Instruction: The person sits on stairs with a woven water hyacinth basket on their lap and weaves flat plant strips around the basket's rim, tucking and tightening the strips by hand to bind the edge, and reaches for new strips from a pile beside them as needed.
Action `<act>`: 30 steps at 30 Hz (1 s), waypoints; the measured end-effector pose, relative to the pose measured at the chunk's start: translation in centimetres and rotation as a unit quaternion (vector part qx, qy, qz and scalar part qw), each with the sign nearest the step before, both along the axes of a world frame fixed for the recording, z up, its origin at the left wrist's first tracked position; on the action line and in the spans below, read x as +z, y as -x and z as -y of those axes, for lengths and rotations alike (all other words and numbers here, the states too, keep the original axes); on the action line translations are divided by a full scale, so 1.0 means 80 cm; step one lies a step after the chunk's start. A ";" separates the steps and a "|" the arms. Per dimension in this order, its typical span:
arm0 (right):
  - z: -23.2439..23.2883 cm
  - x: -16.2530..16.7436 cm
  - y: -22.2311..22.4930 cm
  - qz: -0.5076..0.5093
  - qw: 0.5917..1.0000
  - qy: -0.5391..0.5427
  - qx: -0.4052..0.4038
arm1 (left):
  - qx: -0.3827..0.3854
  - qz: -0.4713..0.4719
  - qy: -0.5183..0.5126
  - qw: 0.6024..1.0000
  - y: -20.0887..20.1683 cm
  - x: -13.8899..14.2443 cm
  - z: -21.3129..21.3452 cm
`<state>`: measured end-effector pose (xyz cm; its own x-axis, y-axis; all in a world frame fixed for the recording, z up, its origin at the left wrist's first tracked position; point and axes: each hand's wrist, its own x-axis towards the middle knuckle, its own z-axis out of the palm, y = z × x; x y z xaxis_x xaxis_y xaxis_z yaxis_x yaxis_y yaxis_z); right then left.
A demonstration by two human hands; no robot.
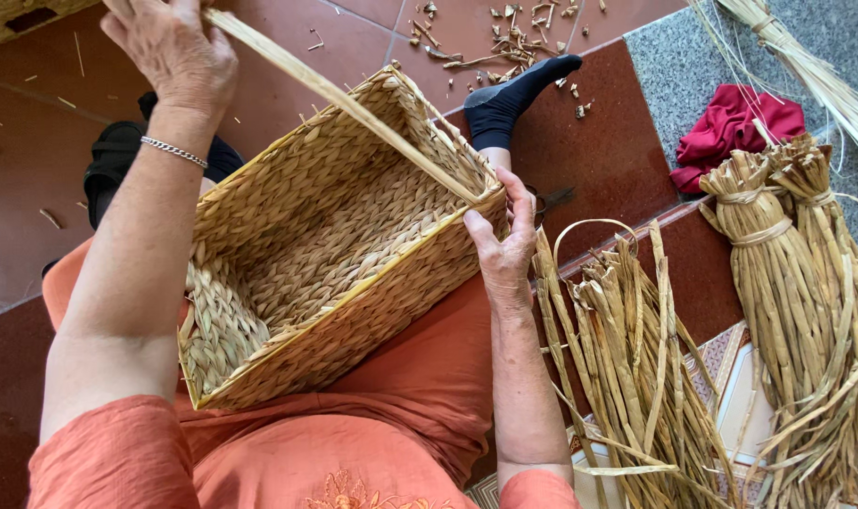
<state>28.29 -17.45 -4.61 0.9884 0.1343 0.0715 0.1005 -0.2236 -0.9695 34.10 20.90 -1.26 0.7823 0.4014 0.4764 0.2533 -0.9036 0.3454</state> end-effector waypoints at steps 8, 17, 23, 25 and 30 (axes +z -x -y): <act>-0.003 0.002 0.005 -0.014 0.999 -0.040 -0.012 | -0.117 -0.162 0.800 0.566 0.023 -0.015 0.118; -0.005 0.008 0.008 -0.016 0.999 -0.048 -0.007 | -0.264 -0.214 0.802 0.491 0.052 -0.021 0.216; -0.007 0.013 0.012 0.006 0.999 -0.036 0.005 | -0.267 -0.202 0.786 0.520 0.054 -0.019 0.218; -0.008 0.015 0.012 0.007 1.000 -0.027 0.003 | -0.272 -0.203 0.785 0.518 0.054 -0.017 0.221; -0.013 0.024 0.015 0.002 1.000 -0.026 0.000 | -0.281 -0.224 0.772 0.524 0.049 -0.002 0.225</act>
